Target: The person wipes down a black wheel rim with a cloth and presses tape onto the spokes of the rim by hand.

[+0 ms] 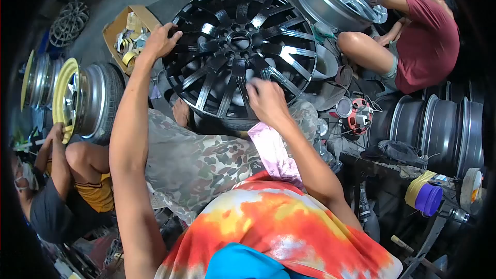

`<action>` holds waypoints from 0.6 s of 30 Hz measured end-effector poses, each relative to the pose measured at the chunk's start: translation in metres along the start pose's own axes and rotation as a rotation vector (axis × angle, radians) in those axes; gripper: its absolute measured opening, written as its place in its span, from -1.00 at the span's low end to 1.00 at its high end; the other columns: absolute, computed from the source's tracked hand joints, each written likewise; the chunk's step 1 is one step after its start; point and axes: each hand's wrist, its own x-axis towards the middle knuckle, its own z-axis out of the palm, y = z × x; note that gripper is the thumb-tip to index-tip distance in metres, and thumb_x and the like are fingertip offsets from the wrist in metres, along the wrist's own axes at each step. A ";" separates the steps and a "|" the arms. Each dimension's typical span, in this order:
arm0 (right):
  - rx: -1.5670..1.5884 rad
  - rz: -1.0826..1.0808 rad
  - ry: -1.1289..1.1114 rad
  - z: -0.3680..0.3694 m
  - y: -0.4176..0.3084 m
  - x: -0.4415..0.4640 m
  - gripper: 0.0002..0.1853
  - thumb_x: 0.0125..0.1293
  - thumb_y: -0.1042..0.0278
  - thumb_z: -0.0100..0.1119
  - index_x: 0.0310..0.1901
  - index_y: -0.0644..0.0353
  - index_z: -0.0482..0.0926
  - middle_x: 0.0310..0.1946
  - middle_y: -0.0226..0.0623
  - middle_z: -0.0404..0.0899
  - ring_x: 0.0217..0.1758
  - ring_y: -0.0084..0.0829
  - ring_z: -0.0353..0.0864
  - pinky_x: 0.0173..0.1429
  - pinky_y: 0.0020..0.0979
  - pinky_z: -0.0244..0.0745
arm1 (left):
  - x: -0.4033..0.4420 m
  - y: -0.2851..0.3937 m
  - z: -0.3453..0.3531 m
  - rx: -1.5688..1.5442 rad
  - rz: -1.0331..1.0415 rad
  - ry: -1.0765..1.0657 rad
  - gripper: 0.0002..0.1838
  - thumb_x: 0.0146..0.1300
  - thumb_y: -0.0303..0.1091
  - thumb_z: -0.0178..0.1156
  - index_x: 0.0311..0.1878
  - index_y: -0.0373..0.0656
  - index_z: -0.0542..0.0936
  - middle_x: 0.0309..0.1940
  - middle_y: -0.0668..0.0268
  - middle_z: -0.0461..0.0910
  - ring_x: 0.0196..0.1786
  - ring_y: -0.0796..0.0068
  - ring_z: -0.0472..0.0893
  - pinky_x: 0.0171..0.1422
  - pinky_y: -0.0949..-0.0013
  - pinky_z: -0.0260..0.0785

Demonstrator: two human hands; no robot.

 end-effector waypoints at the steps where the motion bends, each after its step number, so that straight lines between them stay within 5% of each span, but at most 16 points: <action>1: 0.043 -0.004 -0.063 -0.012 0.002 -0.018 -0.72 0.50 0.31 0.16 -0.24 0.38 0.70 -0.33 0.22 0.69 -0.18 0.28 0.68 -0.02 0.12 0.56 | -0.003 0.004 -0.003 0.023 0.005 -0.005 -0.51 0.47 0.04 0.27 0.25 -0.10 0.67 0.13 -0.17 0.62 0.27 -0.20 0.61 0.39 -0.04 0.45; 6: 0.235 -0.018 -0.304 -0.061 0.039 -0.067 -0.73 0.50 0.28 0.23 -0.04 0.33 0.76 -0.25 0.13 0.74 -0.14 0.16 0.72 -0.03 -0.03 0.58 | -0.011 0.051 -0.019 -0.008 0.260 0.159 -0.68 0.47 -0.20 0.26 0.09 -0.23 0.70 -0.04 -0.04 0.62 0.07 -0.15 0.65 0.22 0.00 0.49; 9: 0.183 0.021 -0.076 -0.089 0.057 -0.064 -0.73 0.49 0.29 0.27 0.05 0.26 0.77 -0.26 0.02 0.71 -0.17 0.06 0.72 -0.07 -0.09 0.57 | -0.033 0.116 -0.025 -0.178 0.393 -0.013 -0.76 0.40 -0.32 0.25 -0.02 -0.26 0.72 -0.05 -0.01 0.63 0.00 -0.08 0.66 0.15 0.09 0.51; 11: -0.257 -0.109 -0.031 -0.109 0.052 -0.052 -0.73 0.48 0.32 0.28 0.08 0.25 0.77 -0.31 -0.07 0.60 -0.27 0.02 0.67 -0.12 -0.07 0.55 | -0.053 0.150 -0.010 -0.243 0.609 -0.096 -0.77 0.31 -0.34 0.27 -0.09 -0.28 0.71 -0.08 0.02 0.62 0.00 -0.04 0.66 0.16 0.07 0.52; 13: -0.256 -0.235 -0.045 -0.095 0.067 -0.051 -0.71 0.46 0.31 0.30 0.11 0.24 0.76 -0.33 -0.14 0.49 -0.31 -0.05 0.60 -0.10 -0.06 0.52 | -0.071 0.168 0.019 -0.262 0.802 -0.016 -0.79 0.23 -0.36 0.30 -0.13 -0.27 0.70 -0.06 0.11 0.63 0.06 0.05 0.64 0.22 0.08 0.51; 18: -0.527 -0.383 -0.163 -0.081 0.067 -0.029 -0.75 0.47 0.30 0.24 0.05 0.18 0.78 -0.25 -0.15 0.56 -0.19 -0.10 0.63 -0.07 -0.07 0.47 | -0.094 0.181 0.035 0.023 0.917 -0.240 -0.79 0.15 -0.35 0.36 -0.14 -0.16 0.70 -0.01 0.24 0.59 0.18 0.20 0.58 0.31 0.14 0.43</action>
